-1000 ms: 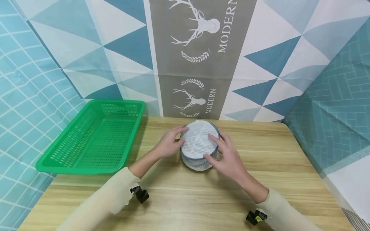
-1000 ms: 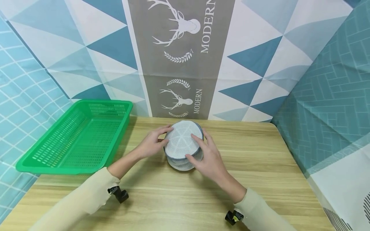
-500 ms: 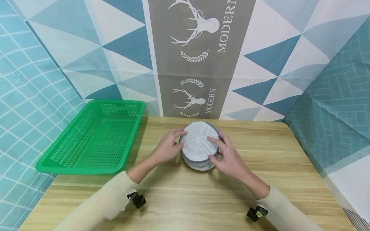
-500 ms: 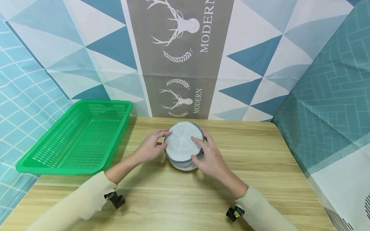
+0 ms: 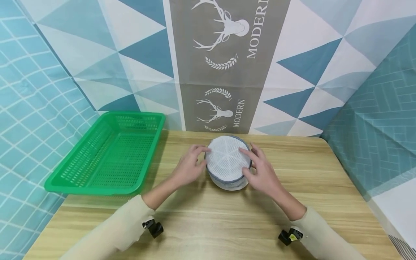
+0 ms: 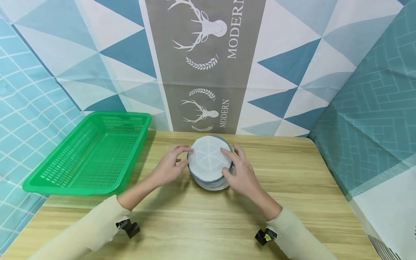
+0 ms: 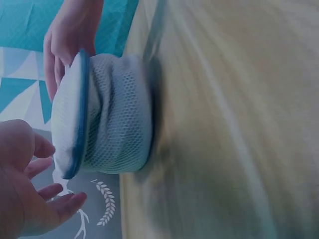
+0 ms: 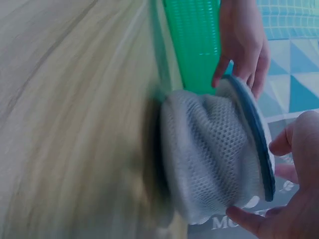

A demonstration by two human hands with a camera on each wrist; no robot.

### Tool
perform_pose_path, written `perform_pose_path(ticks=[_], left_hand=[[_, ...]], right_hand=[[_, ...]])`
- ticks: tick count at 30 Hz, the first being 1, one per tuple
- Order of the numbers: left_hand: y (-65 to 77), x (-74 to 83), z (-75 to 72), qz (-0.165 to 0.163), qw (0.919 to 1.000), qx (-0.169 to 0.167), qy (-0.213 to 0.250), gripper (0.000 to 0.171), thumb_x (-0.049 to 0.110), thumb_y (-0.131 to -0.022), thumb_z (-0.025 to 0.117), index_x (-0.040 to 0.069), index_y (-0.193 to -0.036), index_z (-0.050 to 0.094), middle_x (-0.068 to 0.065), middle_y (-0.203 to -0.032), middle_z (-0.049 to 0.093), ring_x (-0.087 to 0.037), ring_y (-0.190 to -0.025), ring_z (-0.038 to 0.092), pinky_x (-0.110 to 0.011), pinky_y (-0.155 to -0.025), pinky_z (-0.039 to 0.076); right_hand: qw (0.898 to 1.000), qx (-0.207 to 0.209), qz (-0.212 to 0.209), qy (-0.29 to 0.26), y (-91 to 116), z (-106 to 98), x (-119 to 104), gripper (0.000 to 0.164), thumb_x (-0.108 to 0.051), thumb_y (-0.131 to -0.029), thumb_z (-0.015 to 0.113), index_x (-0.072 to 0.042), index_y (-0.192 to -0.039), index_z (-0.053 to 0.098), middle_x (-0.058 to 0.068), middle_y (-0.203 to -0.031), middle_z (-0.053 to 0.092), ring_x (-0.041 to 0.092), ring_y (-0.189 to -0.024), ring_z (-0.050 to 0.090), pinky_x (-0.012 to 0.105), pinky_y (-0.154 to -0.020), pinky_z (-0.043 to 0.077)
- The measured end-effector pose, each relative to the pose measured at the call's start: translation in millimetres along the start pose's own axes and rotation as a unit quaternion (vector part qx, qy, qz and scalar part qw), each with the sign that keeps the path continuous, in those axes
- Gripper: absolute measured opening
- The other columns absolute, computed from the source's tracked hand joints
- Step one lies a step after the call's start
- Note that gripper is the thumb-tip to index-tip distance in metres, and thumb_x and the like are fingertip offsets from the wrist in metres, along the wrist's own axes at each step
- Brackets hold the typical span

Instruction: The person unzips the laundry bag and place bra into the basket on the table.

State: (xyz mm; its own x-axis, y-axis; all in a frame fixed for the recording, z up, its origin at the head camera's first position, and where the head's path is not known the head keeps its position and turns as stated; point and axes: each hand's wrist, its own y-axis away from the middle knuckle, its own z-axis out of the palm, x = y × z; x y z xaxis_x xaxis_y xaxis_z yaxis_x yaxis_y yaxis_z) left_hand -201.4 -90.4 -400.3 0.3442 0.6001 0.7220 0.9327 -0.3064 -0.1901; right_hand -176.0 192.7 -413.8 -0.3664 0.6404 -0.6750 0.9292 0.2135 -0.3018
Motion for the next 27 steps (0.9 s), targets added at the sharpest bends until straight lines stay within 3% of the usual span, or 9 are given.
perform_pose_path(ticks=[4,9,14,20,23,27], left_hand=[[-10.6,-1.6,-2.0,0.018,0.9997,0.008,0.010,0.049,0.008,-0.105,0.065,0.001,-0.154,0.063,-0.028,-0.171,0.050,-0.048,-0.156,0.056,-0.058,-0.114,0.064],[-19.8,-4.1,-0.3,0.027,0.9995,-0.010,0.011,0.051,0.008,-0.106,0.064,-0.002,-0.156,0.061,-0.030,-0.174,0.046,-0.050,-0.158,0.053,-0.054,-0.112,0.065],[-22.8,-5.1,3.4,0.029,0.9990,-0.032,0.012,0.049,0.006,-0.107,0.062,-0.004,-0.154,0.063,-0.030,-0.172,0.049,-0.049,-0.159,0.054,-0.049,-0.113,0.064],[-22.2,-3.5,2.8,0.032,0.9991,-0.025,-0.006,0.049,0.007,-0.107,0.063,-0.003,-0.155,0.063,-0.029,-0.172,0.051,-0.049,-0.158,0.055,-0.053,-0.118,0.061],[-21.2,-2.7,2.9,0.032,0.9992,-0.023,-0.010,0.048,0.007,-0.107,0.064,-0.004,-0.153,0.064,-0.030,-0.169,0.053,-0.049,-0.153,0.060,-0.053,-0.117,0.062],[-16.8,1.3,3.3,0.004,0.9998,-0.017,0.007,0.046,0.005,-0.105,0.070,-0.006,-0.150,0.066,-0.030,-0.165,0.057,-0.045,-0.134,0.073,-0.048,-0.108,0.068]], right_hand=[[1.000,0.011,-0.009,0.008,3,-2,-10,0.056,-0.012,-0.102,0.073,-0.011,-0.157,0.065,0.032,-0.181,0.031,0.059,-0.162,0.044,0.068,-0.115,0.059],[0.999,0.005,-0.022,0.034,8,6,-14,0.056,-0.017,-0.101,0.080,-0.009,-0.156,0.067,0.036,-0.179,0.033,0.059,-0.164,0.041,0.075,-0.125,0.048],[0.999,-0.006,-0.016,0.037,12,13,-12,0.057,-0.017,-0.102,0.080,-0.009,-0.157,0.066,0.038,-0.179,0.031,0.058,-0.164,0.042,0.072,-0.129,0.045],[0.999,-0.007,-0.012,0.038,11,13,-12,0.058,-0.018,-0.102,0.080,-0.012,-0.157,0.065,0.035,-0.180,0.030,0.057,-0.165,0.041,0.073,-0.129,0.045],[0.999,-0.014,-0.014,0.041,9,11,-12,0.058,-0.017,-0.101,0.080,-0.012,-0.157,0.066,0.036,-0.180,0.029,0.057,-0.165,0.040,0.073,-0.129,0.044],[0.998,-0.023,-0.017,0.051,6,8,-8,0.057,-0.013,-0.100,0.078,-0.013,-0.157,0.066,0.037,-0.180,0.029,0.059,-0.164,0.040,0.075,-0.127,0.045]])
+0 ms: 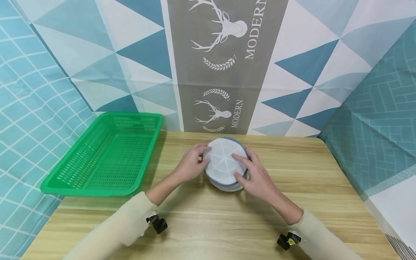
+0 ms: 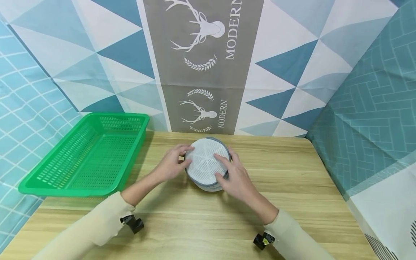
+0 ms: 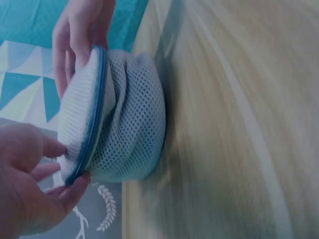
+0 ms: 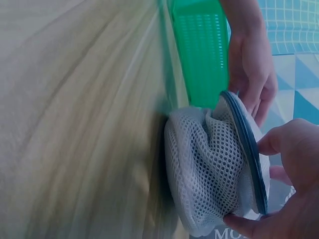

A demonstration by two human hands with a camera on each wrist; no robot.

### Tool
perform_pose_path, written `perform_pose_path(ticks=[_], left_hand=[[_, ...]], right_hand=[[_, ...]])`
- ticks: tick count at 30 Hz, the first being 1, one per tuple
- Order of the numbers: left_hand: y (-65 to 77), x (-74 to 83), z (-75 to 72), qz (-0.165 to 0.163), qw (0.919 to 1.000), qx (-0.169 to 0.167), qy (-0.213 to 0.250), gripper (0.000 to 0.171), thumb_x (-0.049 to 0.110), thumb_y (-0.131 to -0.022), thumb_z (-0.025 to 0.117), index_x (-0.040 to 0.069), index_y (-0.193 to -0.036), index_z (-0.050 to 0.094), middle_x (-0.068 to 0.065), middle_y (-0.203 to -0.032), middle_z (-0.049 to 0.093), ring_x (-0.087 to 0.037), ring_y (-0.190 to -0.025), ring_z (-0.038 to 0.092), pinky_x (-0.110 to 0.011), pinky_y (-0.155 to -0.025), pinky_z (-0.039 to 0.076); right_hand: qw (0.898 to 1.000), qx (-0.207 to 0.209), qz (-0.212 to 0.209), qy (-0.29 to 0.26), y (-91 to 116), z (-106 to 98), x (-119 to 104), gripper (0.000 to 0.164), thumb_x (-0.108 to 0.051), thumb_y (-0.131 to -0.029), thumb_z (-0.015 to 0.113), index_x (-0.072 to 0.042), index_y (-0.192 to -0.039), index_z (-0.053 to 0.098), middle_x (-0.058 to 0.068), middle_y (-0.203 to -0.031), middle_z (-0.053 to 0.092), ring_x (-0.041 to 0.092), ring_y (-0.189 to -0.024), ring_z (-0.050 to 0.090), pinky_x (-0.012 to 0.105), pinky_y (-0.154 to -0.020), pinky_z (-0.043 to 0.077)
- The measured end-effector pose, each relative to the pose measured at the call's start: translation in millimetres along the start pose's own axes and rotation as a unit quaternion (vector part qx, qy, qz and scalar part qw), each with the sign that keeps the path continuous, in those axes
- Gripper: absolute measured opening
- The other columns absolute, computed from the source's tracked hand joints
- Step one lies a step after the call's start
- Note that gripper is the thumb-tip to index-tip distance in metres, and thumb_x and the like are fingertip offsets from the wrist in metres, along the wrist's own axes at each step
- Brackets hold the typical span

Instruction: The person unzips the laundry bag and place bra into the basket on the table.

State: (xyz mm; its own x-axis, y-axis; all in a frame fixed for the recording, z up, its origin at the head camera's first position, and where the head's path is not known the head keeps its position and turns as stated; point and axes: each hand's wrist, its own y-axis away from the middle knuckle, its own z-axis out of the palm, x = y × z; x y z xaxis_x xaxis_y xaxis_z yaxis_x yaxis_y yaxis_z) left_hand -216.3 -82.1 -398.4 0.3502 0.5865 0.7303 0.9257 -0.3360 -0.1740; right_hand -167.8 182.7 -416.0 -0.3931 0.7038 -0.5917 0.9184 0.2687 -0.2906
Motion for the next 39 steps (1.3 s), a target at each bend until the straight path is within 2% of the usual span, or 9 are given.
perform_pose_path(ticks=[2,6,11,15,22,25,31,33,39], left_hand=[[3.9,2.6,0.1,-0.021,0.9997,0.008,0.013,0.045,0.003,-0.103,0.073,-0.005,-0.147,0.068,-0.029,-0.162,0.059,-0.041,-0.124,0.078,-0.044,-0.101,0.070],[12.4,7.3,1.5,-0.053,0.9976,0.021,0.039,0.045,-0.002,-0.100,0.077,-0.003,-0.144,0.071,-0.029,-0.157,0.060,-0.038,-0.118,0.079,-0.035,-0.089,0.071],[20.7,11.0,2.6,-0.070,0.9957,0.019,0.057,0.046,-0.006,-0.098,0.077,-0.001,-0.144,0.071,-0.030,-0.157,0.055,-0.037,-0.118,0.079,-0.034,-0.088,0.070],[19.2,11.2,1.0,-0.057,0.9972,0.027,0.041,0.047,-0.002,-0.096,0.076,0.000,-0.143,0.071,-0.030,-0.157,0.057,-0.041,-0.126,0.076,-0.041,-0.094,0.071],[4.5,12.0,-6.1,-0.012,0.9984,0.032,0.044,0.052,0.004,-0.098,0.073,0.000,-0.149,0.069,-0.029,-0.170,0.050,-0.049,-0.155,0.056,-0.056,-0.113,0.064],[-1.8,10.3,-6.5,0.008,0.9995,0.023,0.020,0.055,0.007,-0.099,0.073,0.002,-0.153,0.066,-0.027,-0.172,0.051,-0.047,-0.159,0.054,-0.055,-0.117,0.062],[-10.3,6.0,-0.2,0.039,0.9992,0.001,-0.012,0.049,0.009,-0.102,0.073,0.000,-0.150,0.069,-0.027,-0.167,0.058,-0.047,-0.159,0.055,-0.057,-0.133,0.048],[-10.6,5.6,0.9,0.041,0.9991,-0.002,-0.012,0.047,0.008,-0.103,0.073,0.000,-0.149,0.070,-0.027,-0.167,0.058,-0.047,-0.159,0.055,-0.058,-0.133,0.047],[-8.5,3.7,1.2,0.034,0.9993,-0.004,-0.015,0.046,0.009,-0.103,0.072,-0.001,-0.148,0.070,-0.026,-0.168,0.056,-0.048,-0.157,0.056,-0.058,-0.126,0.054]], right_hand=[[1.000,-0.001,0.001,0.003,-2,-1,3,0.058,-0.012,-0.099,0.077,-0.014,-0.156,0.067,0.037,-0.180,0.029,0.059,-0.164,0.041,0.077,-0.125,0.046],[1.000,-0.003,0.012,-0.001,-6,-3,7,0.060,-0.008,-0.097,0.072,-0.016,-0.156,0.068,0.035,-0.181,0.029,0.058,-0.163,0.043,0.080,-0.124,0.046],[1.000,-0.010,0.020,-0.010,-7,-3,9,0.062,-0.004,-0.095,0.067,-0.016,-0.156,0.068,0.033,-0.182,0.029,0.058,-0.164,0.042,0.079,-0.125,0.044],[1.000,-0.006,0.015,-0.011,-6,-4,6,0.063,-0.003,-0.095,0.067,-0.016,-0.157,0.067,0.033,-0.182,0.029,0.058,-0.164,0.042,0.079,-0.126,0.044],[1.000,0.012,0.012,-0.016,0,-9,-3,0.059,-0.008,-0.099,0.070,-0.014,-0.158,0.066,0.032,-0.183,0.027,0.059,-0.163,0.043,0.083,-0.122,0.045],[1.000,0.014,0.011,-0.010,2,-8,-8,0.057,-0.012,-0.100,0.073,-0.013,-0.156,0.067,0.033,-0.183,0.028,0.059,-0.165,0.040,0.083,-0.123,0.044],[1.000,0.007,0.010,-0.004,4,-1,-7,0.058,-0.011,-0.099,0.075,-0.012,-0.157,0.066,0.036,-0.181,0.028,0.059,-0.167,0.035,0.081,-0.125,0.043],[1.000,0.006,0.010,-0.003,4,0,-6,0.059,-0.011,-0.099,0.075,-0.013,-0.157,0.066,0.036,-0.181,0.028,0.059,-0.167,0.036,0.081,-0.124,0.044],[1.000,0.006,0.002,-0.006,4,1,-4,0.059,-0.010,-0.098,0.076,-0.013,-0.157,0.067,0.033,-0.182,0.029,0.058,-0.167,0.036,0.081,-0.125,0.044]])
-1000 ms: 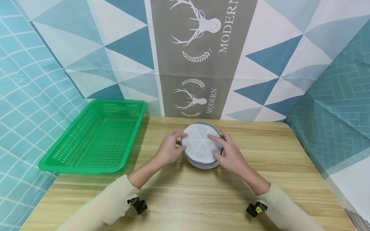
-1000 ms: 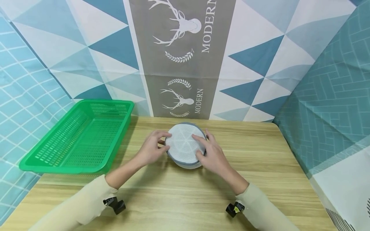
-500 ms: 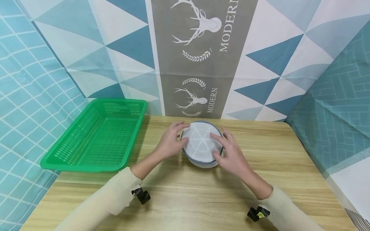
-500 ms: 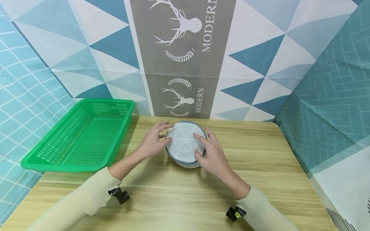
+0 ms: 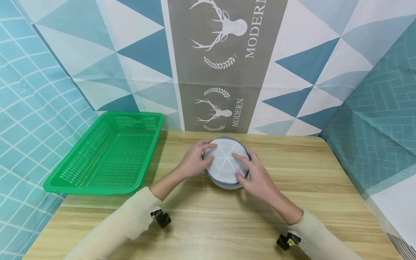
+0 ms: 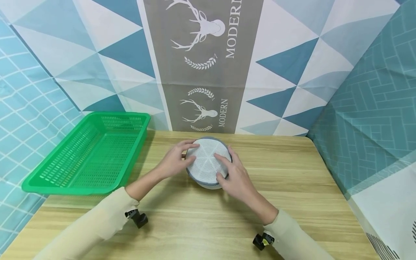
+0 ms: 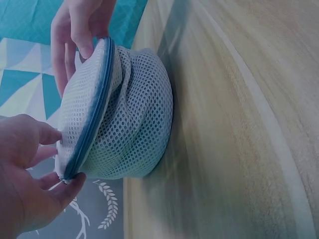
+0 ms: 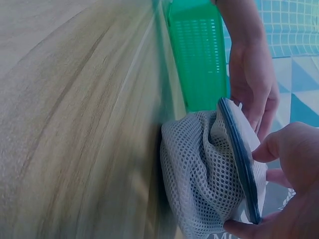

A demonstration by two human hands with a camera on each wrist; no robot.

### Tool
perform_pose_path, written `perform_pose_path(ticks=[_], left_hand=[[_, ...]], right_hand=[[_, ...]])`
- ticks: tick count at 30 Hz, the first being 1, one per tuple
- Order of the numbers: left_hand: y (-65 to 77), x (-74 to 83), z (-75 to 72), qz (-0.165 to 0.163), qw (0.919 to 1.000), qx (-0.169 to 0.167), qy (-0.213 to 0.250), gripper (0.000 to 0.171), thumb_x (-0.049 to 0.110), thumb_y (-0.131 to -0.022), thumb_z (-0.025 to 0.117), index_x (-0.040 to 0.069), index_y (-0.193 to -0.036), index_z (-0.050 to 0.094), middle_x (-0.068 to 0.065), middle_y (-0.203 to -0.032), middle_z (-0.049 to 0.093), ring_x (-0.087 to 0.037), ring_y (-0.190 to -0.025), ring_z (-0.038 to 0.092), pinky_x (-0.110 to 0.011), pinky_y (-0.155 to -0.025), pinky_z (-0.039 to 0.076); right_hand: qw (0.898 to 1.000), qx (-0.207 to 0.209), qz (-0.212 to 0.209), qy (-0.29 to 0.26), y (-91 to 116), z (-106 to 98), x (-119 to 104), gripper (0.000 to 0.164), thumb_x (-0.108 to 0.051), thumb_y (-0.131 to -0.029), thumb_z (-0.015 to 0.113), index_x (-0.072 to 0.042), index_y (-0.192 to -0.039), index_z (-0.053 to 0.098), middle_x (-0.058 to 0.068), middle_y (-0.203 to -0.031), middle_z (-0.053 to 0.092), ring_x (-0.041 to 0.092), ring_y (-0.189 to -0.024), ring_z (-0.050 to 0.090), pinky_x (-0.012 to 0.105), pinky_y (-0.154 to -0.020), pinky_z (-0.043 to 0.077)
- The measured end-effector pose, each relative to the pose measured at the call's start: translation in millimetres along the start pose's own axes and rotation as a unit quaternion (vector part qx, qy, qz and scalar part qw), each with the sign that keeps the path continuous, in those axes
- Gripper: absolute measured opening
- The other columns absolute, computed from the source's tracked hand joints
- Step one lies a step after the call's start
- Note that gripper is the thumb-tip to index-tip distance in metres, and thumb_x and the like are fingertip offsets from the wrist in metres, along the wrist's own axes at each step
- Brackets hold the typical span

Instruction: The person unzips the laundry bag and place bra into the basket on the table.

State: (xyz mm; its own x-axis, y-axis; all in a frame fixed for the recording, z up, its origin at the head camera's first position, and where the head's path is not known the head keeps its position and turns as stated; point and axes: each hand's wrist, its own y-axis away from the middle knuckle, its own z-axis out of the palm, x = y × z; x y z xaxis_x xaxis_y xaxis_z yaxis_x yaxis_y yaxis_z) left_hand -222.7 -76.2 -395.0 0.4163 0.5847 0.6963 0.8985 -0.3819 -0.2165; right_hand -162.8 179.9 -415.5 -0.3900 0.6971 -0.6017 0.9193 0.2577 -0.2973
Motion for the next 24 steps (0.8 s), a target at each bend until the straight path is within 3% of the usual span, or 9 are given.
perform_pose_path(ticks=[8,19,24], left_hand=[[8.0,3.1,1.5,-0.019,0.9997,0.009,0.014,0.045,0.009,-0.102,0.075,-0.002,-0.145,0.072,-0.027,-0.165,0.058,-0.049,-0.154,0.057,-0.057,-0.121,0.059],[21.9,9.1,3.4,-0.049,0.9980,0.019,0.036,0.048,0.005,-0.098,0.079,0.000,-0.146,0.072,-0.025,-0.165,0.055,-0.044,-0.147,0.062,-0.042,-0.105,0.069],[17.6,8.3,0.4,-0.031,0.9983,0.024,0.043,0.048,0.007,-0.098,0.076,-0.001,-0.145,0.072,-0.027,-0.165,0.055,-0.046,-0.147,0.062,-0.046,-0.106,0.069]], right_hand=[[1.000,-0.012,0.000,-0.008,-3,-1,4,0.061,-0.004,-0.097,0.072,-0.014,-0.157,0.067,0.031,-0.183,0.029,0.059,-0.166,0.037,0.078,-0.125,0.046],[1.000,-0.008,0.009,-0.019,-6,-2,11,0.065,0.001,-0.096,0.068,-0.012,-0.159,0.064,0.032,-0.182,0.029,0.058,-0.166,0.038,0.076,-0.128,0.043],[1.000,0.009,0.009,-0.007,-5,-5,7,0.064,-0.003,-0.095,0.070,-0.012,-0.158,0.065,0.034,-0.181,0.030,0.060,-0.164,0.041,0.080,-0.122,0.048]])
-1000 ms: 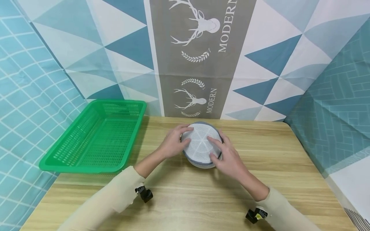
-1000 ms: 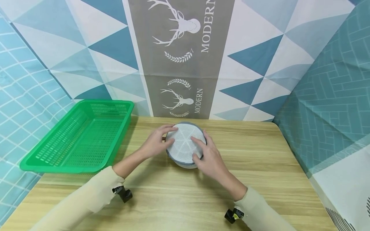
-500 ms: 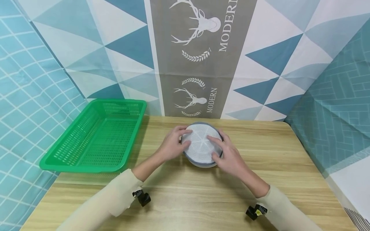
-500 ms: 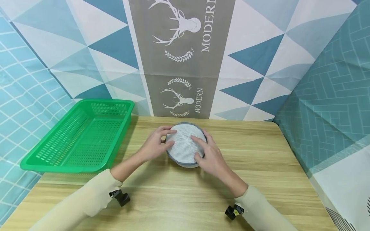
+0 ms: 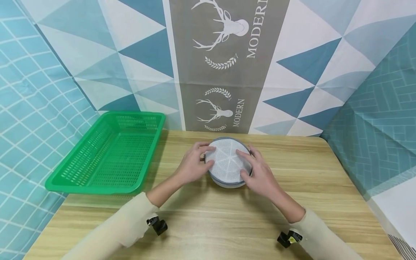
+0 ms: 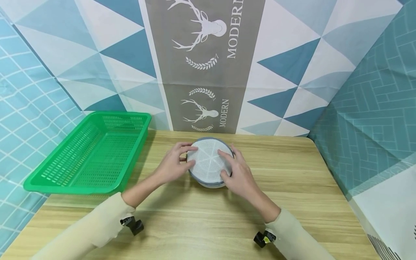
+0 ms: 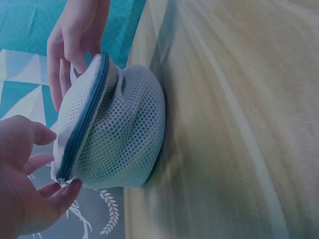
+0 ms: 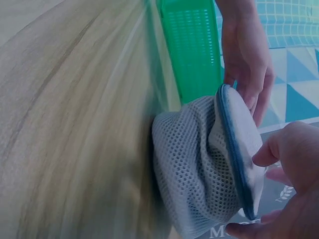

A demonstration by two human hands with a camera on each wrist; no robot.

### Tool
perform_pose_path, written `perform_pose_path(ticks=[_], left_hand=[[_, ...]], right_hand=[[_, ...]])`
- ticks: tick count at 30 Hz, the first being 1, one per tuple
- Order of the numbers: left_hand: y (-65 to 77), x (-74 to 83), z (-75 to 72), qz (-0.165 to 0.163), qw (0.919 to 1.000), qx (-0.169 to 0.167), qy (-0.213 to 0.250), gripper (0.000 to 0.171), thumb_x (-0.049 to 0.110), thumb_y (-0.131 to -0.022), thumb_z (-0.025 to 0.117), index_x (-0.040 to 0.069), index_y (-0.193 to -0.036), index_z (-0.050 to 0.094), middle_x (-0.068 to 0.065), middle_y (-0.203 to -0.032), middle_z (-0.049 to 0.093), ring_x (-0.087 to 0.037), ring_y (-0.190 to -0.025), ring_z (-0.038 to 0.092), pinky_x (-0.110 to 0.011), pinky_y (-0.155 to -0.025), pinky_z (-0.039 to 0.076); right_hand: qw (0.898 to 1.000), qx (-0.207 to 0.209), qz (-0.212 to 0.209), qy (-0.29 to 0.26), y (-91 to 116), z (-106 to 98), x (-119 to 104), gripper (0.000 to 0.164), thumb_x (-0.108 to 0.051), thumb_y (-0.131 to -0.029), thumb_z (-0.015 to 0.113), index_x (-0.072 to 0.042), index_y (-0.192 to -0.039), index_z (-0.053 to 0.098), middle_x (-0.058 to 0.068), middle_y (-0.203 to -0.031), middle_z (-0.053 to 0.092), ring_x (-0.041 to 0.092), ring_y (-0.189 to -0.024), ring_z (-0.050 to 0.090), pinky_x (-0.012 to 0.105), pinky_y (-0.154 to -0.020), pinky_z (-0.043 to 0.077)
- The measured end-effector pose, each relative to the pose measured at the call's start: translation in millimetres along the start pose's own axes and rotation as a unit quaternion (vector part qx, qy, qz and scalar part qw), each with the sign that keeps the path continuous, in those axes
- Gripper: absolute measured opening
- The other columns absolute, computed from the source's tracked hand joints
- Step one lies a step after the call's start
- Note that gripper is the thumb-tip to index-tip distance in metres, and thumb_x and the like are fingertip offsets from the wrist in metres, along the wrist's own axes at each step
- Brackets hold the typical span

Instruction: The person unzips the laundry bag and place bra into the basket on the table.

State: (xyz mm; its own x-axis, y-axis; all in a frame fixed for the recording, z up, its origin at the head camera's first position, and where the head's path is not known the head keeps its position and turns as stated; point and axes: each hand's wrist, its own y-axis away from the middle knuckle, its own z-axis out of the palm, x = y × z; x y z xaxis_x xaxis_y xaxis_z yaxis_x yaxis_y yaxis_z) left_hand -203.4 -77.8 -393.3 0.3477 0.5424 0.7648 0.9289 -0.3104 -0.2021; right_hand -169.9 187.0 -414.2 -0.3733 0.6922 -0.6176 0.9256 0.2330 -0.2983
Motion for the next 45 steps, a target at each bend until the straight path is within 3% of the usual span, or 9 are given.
perform_pose_path(ticks=[4,11,19,27,32,39,45], left_hand=[[-5.1,-1.9,-1.1,0.020,0.9994,0.004,-0.027,0.049,0.015,-0.100,0.074,0.004,-0.148,0.072,-0.024,-0.170,0.055,-0.047,-0.153,0.059,-0.054,-0.112,0.065],[-7.8,-3.1,0.7,0.013,0.9992,-0.020,-0.034,0.049,0.016,-0.103,0.071,0.007,-0.150,0.071,-0.023,-0.174,0.052,-0.049,-0.161,0.051,-0.067,-0.133,0.043],[-5.9,-4.6,0.3,0.014,0.9993,-0.016,-0.031,0.048,0.014,-0.101,0.073,0.007,-0.149,0.072,-0.025,-0.170,0.055,-0.049,-0.158,0.054,-0.066,-0.129,0.048],[1.8,-1.2,-0.9,-0.012,0.9999,-0.009,-0.004,0.042,0.009,-0.101,0.074,0.006,-0.143,0.075,-0.024,-0.159,0.060,-0.042,-0.143,0.064,-0.049,-0.106,0.068],[5.0,-0.1,-0.2,-0.026,0.9993,-0.008,0.024,0.038,0.005,-0.100,0.072,0.004,-0.139,0.077,-0.023,-0.152,0.062,-0.038,-0.138,0.065,-0.045,-0.107,0.069],[4.6,-2.9,1.6,-0.031,0.9995,-0.004,0.005,0.039,0.012,-0.101,0.075,0.009,-0.140,0.076,-0.023,-0.154,0.058,-0.040,-0.137,0.065,-0.051,-0.111,0.066],[0.0,-5.9,1.3,0.009,0.9999,0.007,-0.011,0.047,0.018,-0.102,0.073,0.010,-0.148,0.071,-0.025,-0.167,0.051,-0.042,-0.142,0.064,-0.057,-0.117,0.060]], right_hand=[[1.000,0.010,-0.001,0.001,1,0,-4,0.060,-0.009,-0.097,0.074,-0.012,-0.157,0.066,0.035,-0.181,0.031,0.059,-0.165,0.040,0.082,-0.122,0.046],[1.000,-0.009,-0.009,0.007,5,7,-5,0.058,-0.013,-0.100,0.076,-0.011,-0.158,0.065,0.038,-0.179,0.032,0.060,-0.165,0.038,0.082,-0.122,0.046],[1.000,-0.008,-0.009,0.006,4,8,-2,0.059,-0.012,-0.100,0.076,-0.013,-0.158,0.065,0.036,-0.180,0.032,0.060,-0.164,0.040,0.082,-0.122,0.046],[1.000,-0.008,0.002,0.004,0,5,3,0.062,-0.008,-0.098,0.073,-0.013,-0.159,0.065,0.035,-0.180,0.032,0.059,-0.164,0.041,0.081,-0.124,0.045],[1.000,-0.003,0.007,0.007,-1,4,7,0.062,-0.007,-0.096,0.070,-0.013,-0.158,0.065,0.035,-0.179,0.033,0.057,-0.165,0.040,0.081,-0.124,0.045],[1.000,0.000,0.017,0.012,-1,1,3,0.061,-0.012,-0.097,0.072,-0.013,-0.157,0.066,0.034,-0.180,0.034,0.058,-0.164,0.042,0.082,-0.122,0.046],[1.000,0.008,0.023,0.017,1,-1,-2,0.060,-0.020,-0.099,0.079,-0.012,-0.157,0.066,0.035,-0.179,0.034,0.060,-0.164,0.040,0.084,-0.122,0.045]])
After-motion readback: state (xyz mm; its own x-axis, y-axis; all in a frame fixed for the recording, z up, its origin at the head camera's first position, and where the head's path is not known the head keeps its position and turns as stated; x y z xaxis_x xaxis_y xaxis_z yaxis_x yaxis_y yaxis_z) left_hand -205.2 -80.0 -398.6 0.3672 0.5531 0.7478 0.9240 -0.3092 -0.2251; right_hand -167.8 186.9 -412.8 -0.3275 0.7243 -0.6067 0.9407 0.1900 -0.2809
